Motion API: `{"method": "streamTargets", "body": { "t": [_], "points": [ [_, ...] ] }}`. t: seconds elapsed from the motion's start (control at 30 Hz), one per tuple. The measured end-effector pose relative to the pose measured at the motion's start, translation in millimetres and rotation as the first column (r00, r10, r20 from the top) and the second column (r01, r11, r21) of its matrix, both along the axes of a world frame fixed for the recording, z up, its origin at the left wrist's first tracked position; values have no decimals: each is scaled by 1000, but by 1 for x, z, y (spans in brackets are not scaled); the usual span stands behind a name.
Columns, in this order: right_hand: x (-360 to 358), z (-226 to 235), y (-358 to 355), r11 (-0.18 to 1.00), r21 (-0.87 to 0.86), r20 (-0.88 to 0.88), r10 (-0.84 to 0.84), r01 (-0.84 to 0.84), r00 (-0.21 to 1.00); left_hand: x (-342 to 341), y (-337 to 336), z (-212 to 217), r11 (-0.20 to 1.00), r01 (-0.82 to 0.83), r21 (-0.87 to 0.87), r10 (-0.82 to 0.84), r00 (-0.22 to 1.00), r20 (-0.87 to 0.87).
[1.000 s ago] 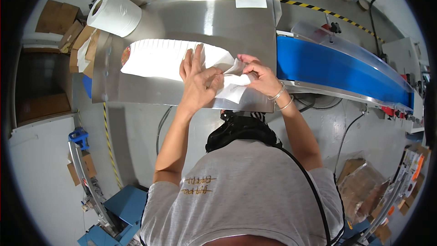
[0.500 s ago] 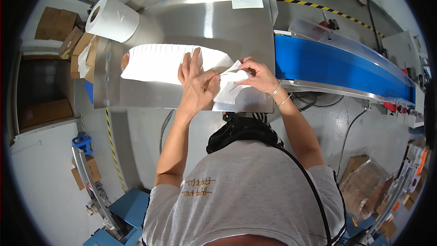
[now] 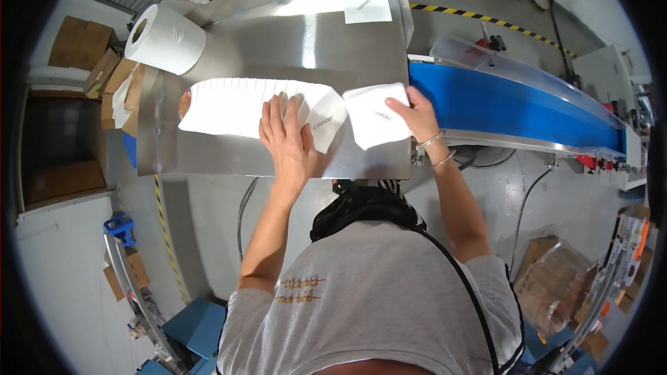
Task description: Picking up stacks of paper filters from a production machine and placing them on a conveyor belt for packaging.
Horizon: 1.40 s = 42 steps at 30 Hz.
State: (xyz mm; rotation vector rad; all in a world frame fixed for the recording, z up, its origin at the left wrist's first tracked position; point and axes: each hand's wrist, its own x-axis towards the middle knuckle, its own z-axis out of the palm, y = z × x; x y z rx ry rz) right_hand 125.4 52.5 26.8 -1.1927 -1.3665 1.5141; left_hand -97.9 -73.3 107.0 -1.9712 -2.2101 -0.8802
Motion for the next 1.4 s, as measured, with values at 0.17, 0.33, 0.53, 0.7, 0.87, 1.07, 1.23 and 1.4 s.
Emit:
{"method": "streamTargets", "body": {
  "t": [0.17,0.33,0.53,0.7,0.87,1.07,1.23,1.4],
  "points": [
    [66,-11,44,943,267,401,-295,198,867,0,-3,-8,997,-23,77,24,1000,-12],
    [148,-26,86,865,488,722,-476,119,502,3,-2,-7,996,-23,88,21,1000,18],
    [92,30,60,590,792,571,-629,-155,527,0,-7,-6,996,-13,89,14,1000,-2],
    [-11,57,16,809,421,389,247,-410,888,3,-3,-4,997,-29,77,23,997,76],
    [-54,55,11,834,267,304,403,-483,864,2,-4,-2,997,-6,79,-1,996,87],
    [-65,54,21,765,189,261,565,-616,782,1,-5,0,996,9,93,-19,994,106],
    [-70,46,29,734,158,202,630,-660,750,0,-7,2,997,34,72,-41,995,90],
    [-69,40,32,746,89,187,638,-660,747,1,-4,-2,998,-18,64,6,984,177]
  ]
}}
